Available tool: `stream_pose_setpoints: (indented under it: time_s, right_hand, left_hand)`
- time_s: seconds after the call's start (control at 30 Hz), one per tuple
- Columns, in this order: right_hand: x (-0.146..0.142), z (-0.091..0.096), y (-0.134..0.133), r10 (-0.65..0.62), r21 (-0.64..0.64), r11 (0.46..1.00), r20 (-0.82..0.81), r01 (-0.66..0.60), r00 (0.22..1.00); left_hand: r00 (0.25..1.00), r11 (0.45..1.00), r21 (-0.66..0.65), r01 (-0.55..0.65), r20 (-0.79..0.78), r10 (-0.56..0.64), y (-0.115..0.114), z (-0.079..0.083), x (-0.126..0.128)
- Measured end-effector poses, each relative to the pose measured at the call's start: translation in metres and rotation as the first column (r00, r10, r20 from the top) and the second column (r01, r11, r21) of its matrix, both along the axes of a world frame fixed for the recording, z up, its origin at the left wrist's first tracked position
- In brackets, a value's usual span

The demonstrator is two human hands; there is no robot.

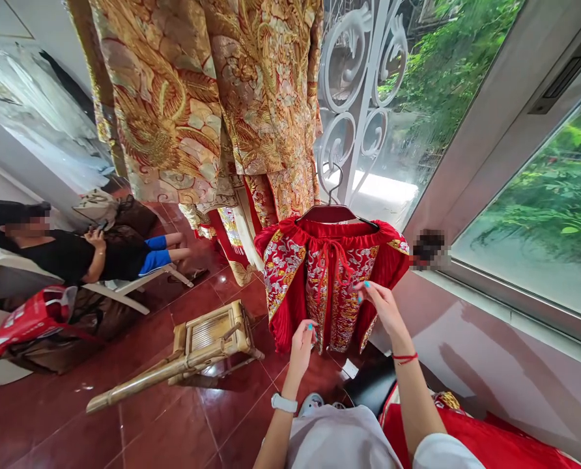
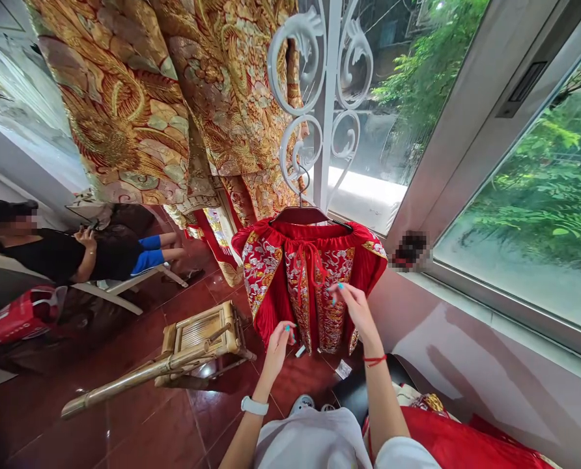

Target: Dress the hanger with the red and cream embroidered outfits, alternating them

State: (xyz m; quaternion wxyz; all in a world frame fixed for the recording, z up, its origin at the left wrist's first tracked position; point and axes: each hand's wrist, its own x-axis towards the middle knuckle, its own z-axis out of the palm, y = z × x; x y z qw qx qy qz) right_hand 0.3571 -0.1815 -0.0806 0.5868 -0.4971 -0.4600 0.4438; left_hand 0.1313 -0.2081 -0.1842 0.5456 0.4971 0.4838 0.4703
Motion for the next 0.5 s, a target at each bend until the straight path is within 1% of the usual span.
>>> stream_pose_setpoints:
  time_s: [0.07,0.13,0.2,0.27,0.3,0.33,0.4,0.47,0.5]
  right_hand:
    - [0.026,-0.022,-0.022,-0.137,-0.069,0.989,-0.058,0.133,0.989]
    - [0.051,-0.052,-0.046,-0.278,-0.196,0.947,-0.107,0.254,0.954]
    - [0.074,-0.085,-0.075,-0.375,-0.371,0.870,-0.073,0.324,0.924]
    - [0.095,-0.118,-0.108,-0.415,-0.516,0.768,0.052,0.380,0.908]
    - [0.106,-0.133,-0.127,-0.422,-0.544,0.723,0.138,0.425,0.896]
    - [0.116,-0.147,-0.147,-0.425,-0.545,0.689,0.230,0.478,0.876]
    - [0.137,-0.170,-0.190,-0.427,-0.497,0.640,0.404,0.586,0.809]
    - [0.158,-0.185,-0.236,-0.425,-0.472,0.576,0.524,0.667,0.738]
    - [0.169,-0.191,-0.259,-0.423,-0.476,0.536,0.563,0.697,0.710]
  left_hand:
    - [0.995,0.995,0.042,-0.090,-0.035,0.091,0.014,0.002,-0.011]
    - [0.977,0.975,0.129,-0.180,-0.090,0.193,0.034,0.009,-0.024]
    - [0.954,0.950,0.207,-0.233,-0.139,0.264,0.054,0.016,-0.038]
    - [0.941,0.938,0.246,-0.245,-0.172,0.292,0.069,0.018,-0.051]
    - [0.937,0.935,0.250,-0.251,-0.179,0.300,0.073,0.017,-0.056]
    - [0.934,0.934,0.243,-0.262,-0.178,0.309,0.075,0.013,-0.062]
    - [0.928,0.930,0.197,-0.311,-0.150,0.342,0.072,0.005,-0.074]
    - [0.904,0.909,0.137,-0.393,-0.122,0.409,0.069,0.002,-0.091]
    - [0.881,0.889,0.129,-0.439,-0.130,0.454,0.071,0.004,-0.101]
